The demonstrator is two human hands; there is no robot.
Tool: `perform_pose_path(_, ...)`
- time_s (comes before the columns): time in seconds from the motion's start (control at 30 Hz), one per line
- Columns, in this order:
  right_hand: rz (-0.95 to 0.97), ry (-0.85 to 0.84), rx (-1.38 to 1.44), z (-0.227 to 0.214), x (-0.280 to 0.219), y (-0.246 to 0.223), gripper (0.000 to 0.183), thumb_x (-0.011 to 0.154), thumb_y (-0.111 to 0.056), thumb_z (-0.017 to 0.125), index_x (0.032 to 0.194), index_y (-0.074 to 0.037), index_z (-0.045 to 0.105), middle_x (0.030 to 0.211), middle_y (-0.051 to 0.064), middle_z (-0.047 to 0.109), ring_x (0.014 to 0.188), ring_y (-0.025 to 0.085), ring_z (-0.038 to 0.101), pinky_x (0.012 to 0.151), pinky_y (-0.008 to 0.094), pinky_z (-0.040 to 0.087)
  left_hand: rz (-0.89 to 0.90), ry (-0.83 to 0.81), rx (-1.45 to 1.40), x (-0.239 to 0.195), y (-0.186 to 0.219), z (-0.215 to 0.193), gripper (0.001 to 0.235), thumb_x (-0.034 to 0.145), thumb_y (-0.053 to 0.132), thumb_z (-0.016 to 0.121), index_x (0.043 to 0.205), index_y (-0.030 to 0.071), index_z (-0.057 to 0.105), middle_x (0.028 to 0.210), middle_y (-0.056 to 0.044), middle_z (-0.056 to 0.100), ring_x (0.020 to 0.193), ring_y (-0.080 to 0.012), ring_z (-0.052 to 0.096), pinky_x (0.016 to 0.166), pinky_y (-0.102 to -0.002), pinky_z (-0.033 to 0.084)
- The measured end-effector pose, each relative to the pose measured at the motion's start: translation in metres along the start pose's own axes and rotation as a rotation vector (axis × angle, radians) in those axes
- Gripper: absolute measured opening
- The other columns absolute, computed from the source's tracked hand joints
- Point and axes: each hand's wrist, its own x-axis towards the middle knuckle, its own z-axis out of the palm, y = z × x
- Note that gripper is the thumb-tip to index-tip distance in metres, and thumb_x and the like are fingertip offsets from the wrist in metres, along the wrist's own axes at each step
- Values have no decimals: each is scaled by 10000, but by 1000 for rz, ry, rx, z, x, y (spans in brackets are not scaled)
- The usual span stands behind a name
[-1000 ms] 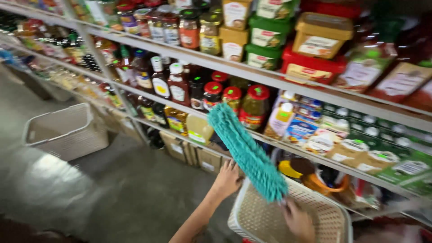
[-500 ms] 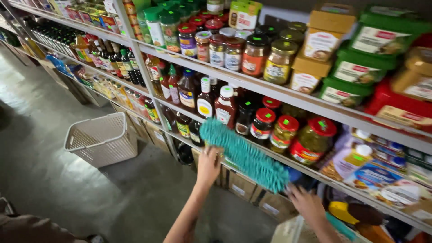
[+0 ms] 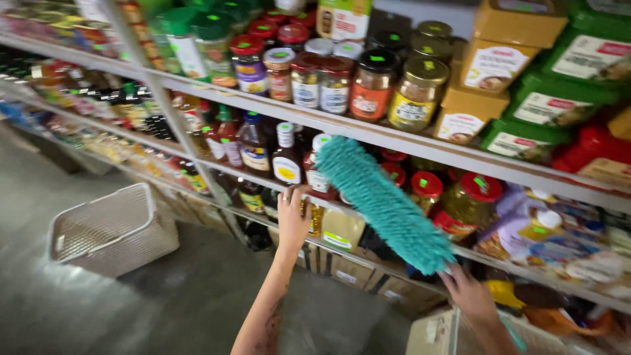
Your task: Dusting and organizing various grocery items on storage shelves using a duster.
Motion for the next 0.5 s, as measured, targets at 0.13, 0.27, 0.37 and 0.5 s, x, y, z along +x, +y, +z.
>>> perform_pose_path(0.13,450,-129,181,-33,-51,22,440,872,-401,698,1287,-256,676,777,141,702,647,350,691,576,474,539,-51,-47,-107,2,10,43,301,879,16,638,1169,93,651,1171,-139,632,1105,-401,550,953,-494,458)
perform_pose_path(0.27,497,-31,238,-97,-16,40,349,945,-378,666,1254,-215,667,794,172,704,659,348,705,580,459,547,45,-180,-131,2,36,99,336,874,41,663,1206,87,654,1194,-154,626,1127,-411,542,996,-493,439)
perform_pose_path(0.37,567,-258,129,-163,55,12,390,1011,-377,601,1379,-250,605,858,143,731,642,323,711,553,433,567,75,-223,-88,-11,46,143,470,836,82,690,1297,43,607,1297,-157,615,1168,-403,529,1026,-510,418)
perform_pose_path(0.5,405,-293,110,-150,78,18,416,961,-436,592,1344,-279,639,870,127,790,555,306,723,491,440,571,44,-295,-22,-31,40,189,691,841,134,702,1467,-43,471,1491,-197,519,1225,-417,482,1080,-497,408)
